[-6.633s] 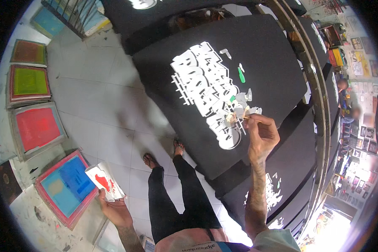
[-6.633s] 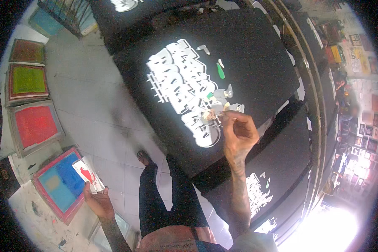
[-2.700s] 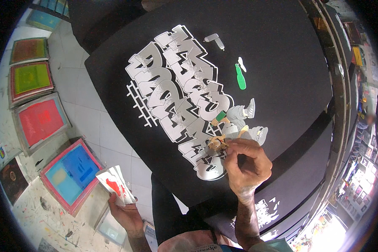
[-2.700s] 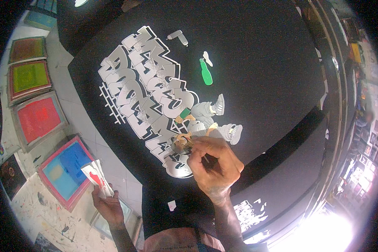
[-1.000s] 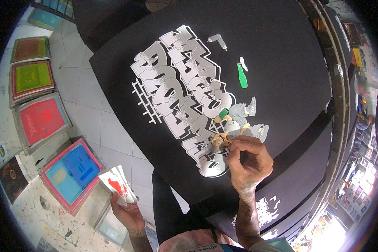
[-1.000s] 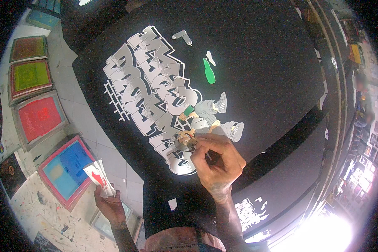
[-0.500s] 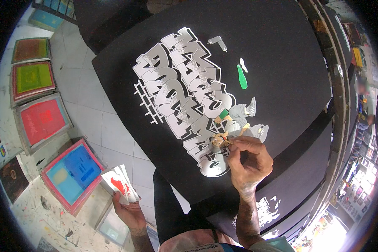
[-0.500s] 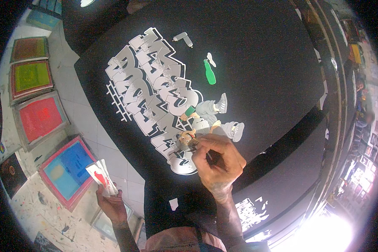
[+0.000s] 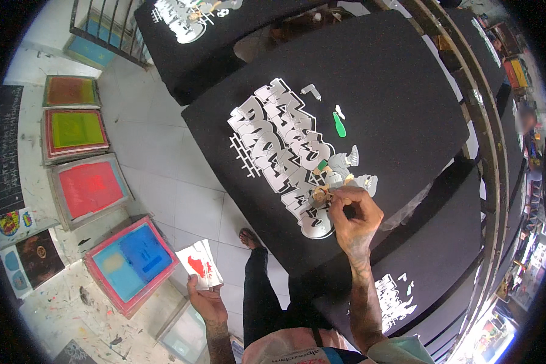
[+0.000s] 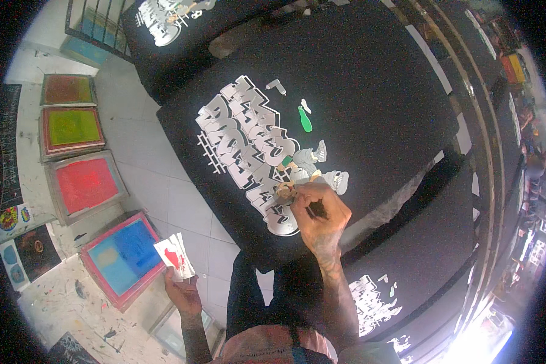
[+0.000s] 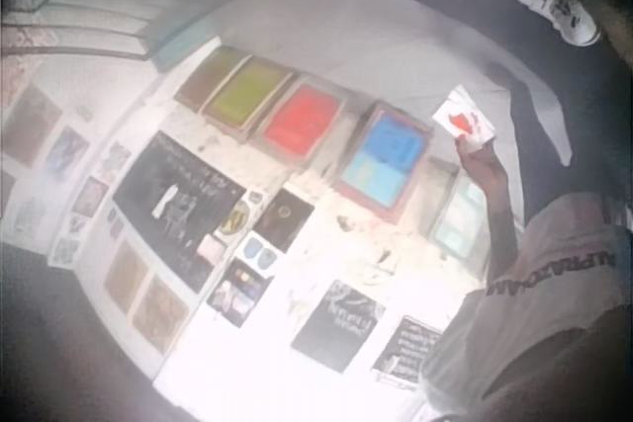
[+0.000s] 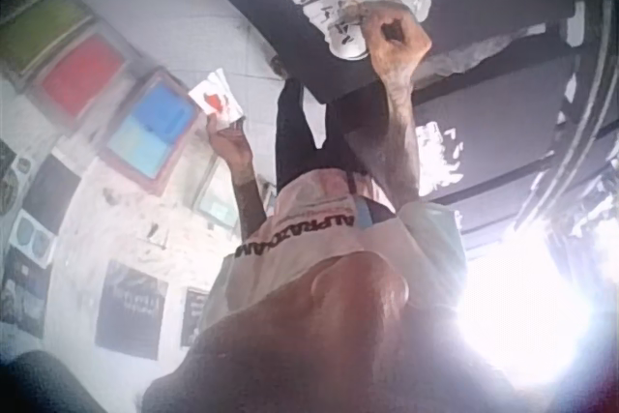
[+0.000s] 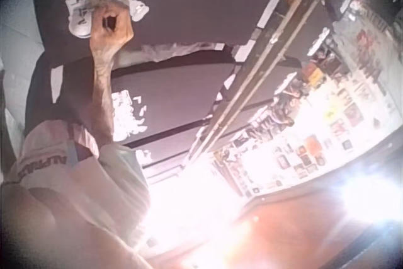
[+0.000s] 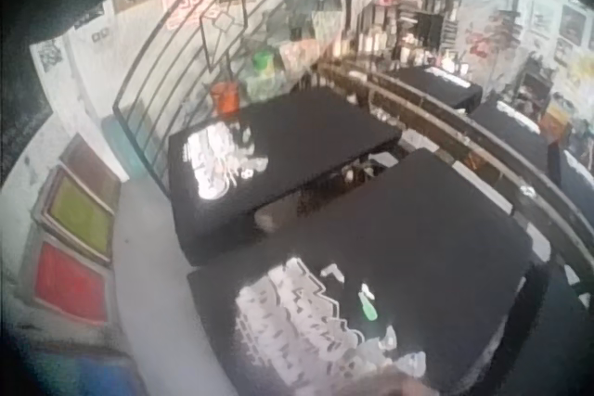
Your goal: The person uses a small stick to apply red paint to details on a printed design on black t-shirts. They repeatedly dip the stick into a red paint reservoir on a paper palette and touch small areas of the design on multiple shirts laid out on a drying rack.
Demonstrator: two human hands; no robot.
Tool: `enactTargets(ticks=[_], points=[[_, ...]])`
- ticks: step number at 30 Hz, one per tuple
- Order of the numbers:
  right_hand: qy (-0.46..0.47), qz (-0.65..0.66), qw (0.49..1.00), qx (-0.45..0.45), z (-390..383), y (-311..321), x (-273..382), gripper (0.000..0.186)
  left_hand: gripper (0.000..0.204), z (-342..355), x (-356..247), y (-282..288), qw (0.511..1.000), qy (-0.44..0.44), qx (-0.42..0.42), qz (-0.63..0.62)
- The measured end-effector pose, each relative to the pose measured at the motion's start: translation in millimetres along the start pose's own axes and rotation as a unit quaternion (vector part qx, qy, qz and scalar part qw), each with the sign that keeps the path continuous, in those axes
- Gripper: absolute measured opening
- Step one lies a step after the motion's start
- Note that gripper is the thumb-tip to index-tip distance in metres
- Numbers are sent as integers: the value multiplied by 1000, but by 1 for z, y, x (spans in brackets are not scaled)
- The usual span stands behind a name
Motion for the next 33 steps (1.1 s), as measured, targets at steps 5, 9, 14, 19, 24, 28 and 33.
enactTargets(ticks=[5,9,14,19,24,28,33], points=[[23,-14,1000,-6,2,1,4,14,45,-3,-3,10,1000,1,22,10],[42,-21,999,-5,1,1,6,14,43,-10,-4,10,1000,-7,16,6],[42,-24,999,-8,0,2,8,12,42,-15,-1,16,1000,-11,27,2],[68,-43,997,-13,1,5,12,10,41,-16,0,25,999,5,38,8],[42,-16,999,-25,1,3,13,7,36,-15,-1,46,999,-4,42,9],[70,-20,997,-18,6,9,32,5,31,-28,-10,47,997,-19,79,19],[18,87,993,-74,-8,9,8,3,36,-26,-12,83,998,-16,68,3]])
Point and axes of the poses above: each hand's wrist, its own z-axis towards the middle knuckle, its own y-axis out of the back of the hand, x = y × z, the point moved 8 cm from there along z, towards the middle knuckle, and after that the axes turned 7 degrees about y, right-handed, at the moved point
